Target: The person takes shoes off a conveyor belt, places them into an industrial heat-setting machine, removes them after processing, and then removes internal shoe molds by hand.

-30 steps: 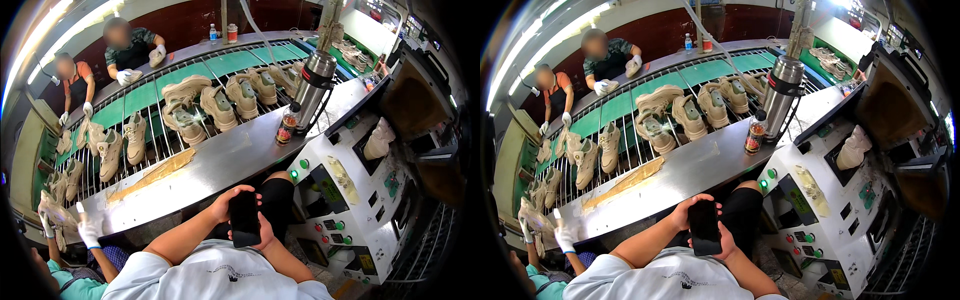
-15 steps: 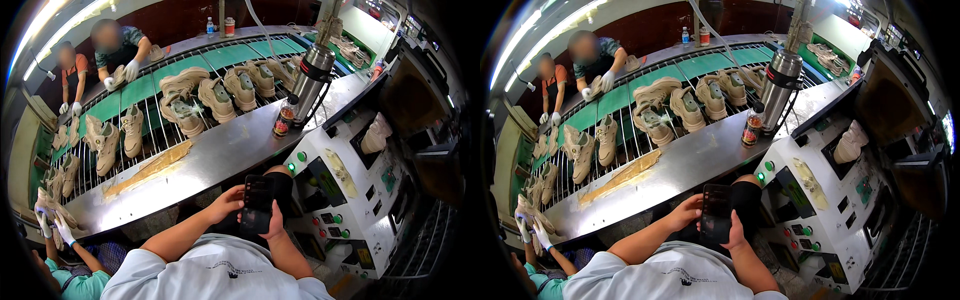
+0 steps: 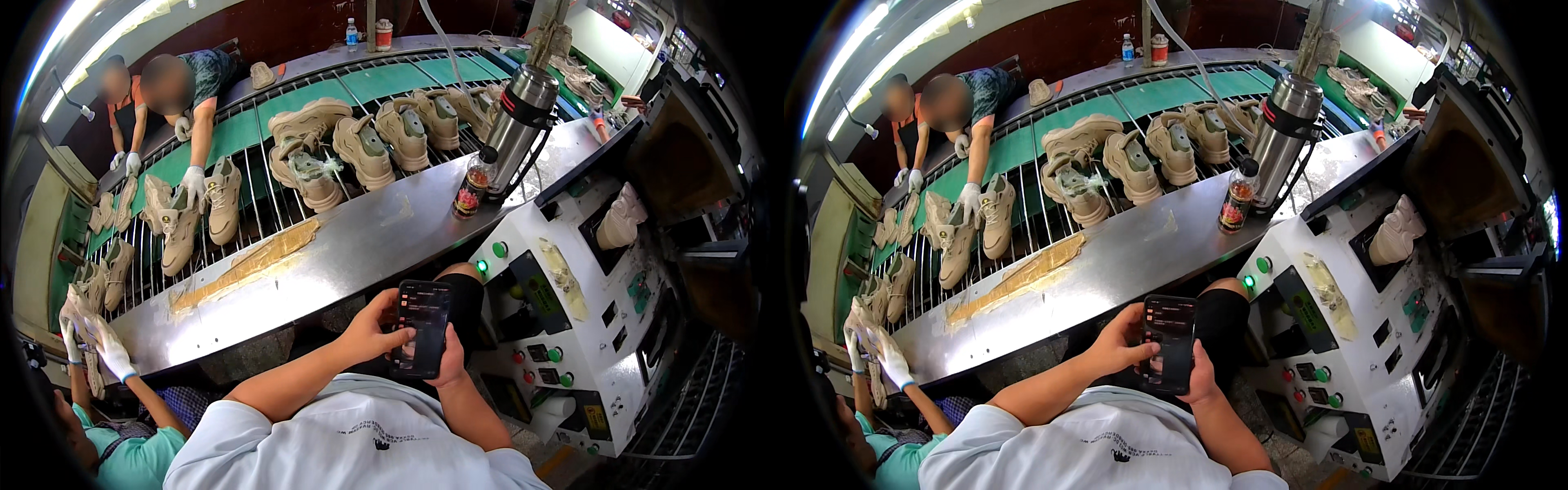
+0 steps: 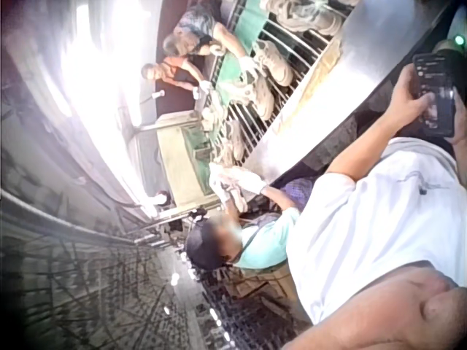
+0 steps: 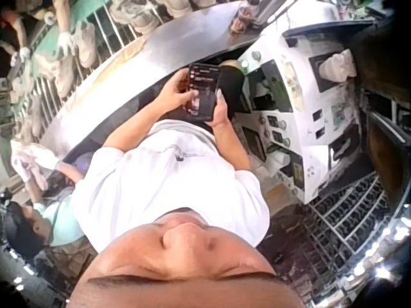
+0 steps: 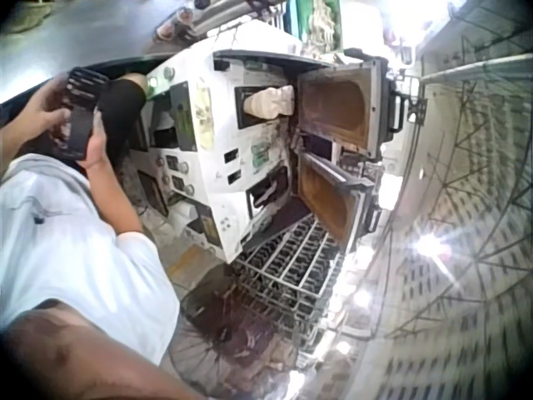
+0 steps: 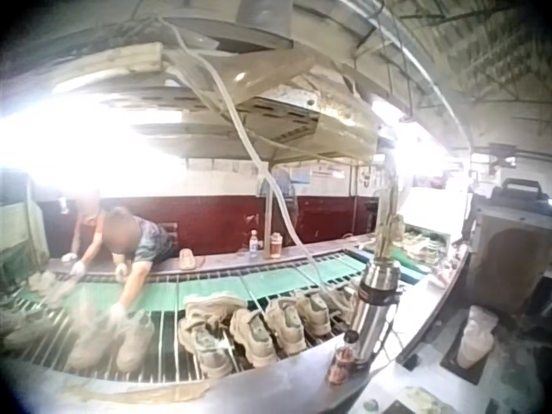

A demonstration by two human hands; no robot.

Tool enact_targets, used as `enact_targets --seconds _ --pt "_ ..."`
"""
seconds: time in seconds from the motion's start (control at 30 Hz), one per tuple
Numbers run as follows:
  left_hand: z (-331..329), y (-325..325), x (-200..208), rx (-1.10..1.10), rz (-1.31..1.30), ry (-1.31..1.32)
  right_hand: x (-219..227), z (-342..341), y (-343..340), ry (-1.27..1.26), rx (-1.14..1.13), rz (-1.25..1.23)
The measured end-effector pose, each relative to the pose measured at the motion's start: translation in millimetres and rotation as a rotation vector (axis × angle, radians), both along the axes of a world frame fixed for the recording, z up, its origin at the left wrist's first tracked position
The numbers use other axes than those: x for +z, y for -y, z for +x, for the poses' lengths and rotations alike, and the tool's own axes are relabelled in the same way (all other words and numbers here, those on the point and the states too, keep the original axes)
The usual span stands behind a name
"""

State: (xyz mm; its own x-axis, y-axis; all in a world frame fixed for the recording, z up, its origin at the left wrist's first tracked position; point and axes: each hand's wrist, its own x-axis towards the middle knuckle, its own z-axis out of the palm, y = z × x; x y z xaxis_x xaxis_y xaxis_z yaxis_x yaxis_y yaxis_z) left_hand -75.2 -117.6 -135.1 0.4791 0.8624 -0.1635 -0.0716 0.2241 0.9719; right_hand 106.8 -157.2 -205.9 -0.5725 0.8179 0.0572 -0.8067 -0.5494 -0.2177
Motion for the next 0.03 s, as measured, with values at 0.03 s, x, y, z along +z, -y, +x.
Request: enact_targets --seconds 0.03 --pt "-0.4 -2.1 3.8 -0.002 -0.062 0.017 2.5 0.0 -0.6 0.019 0.033 0.035"
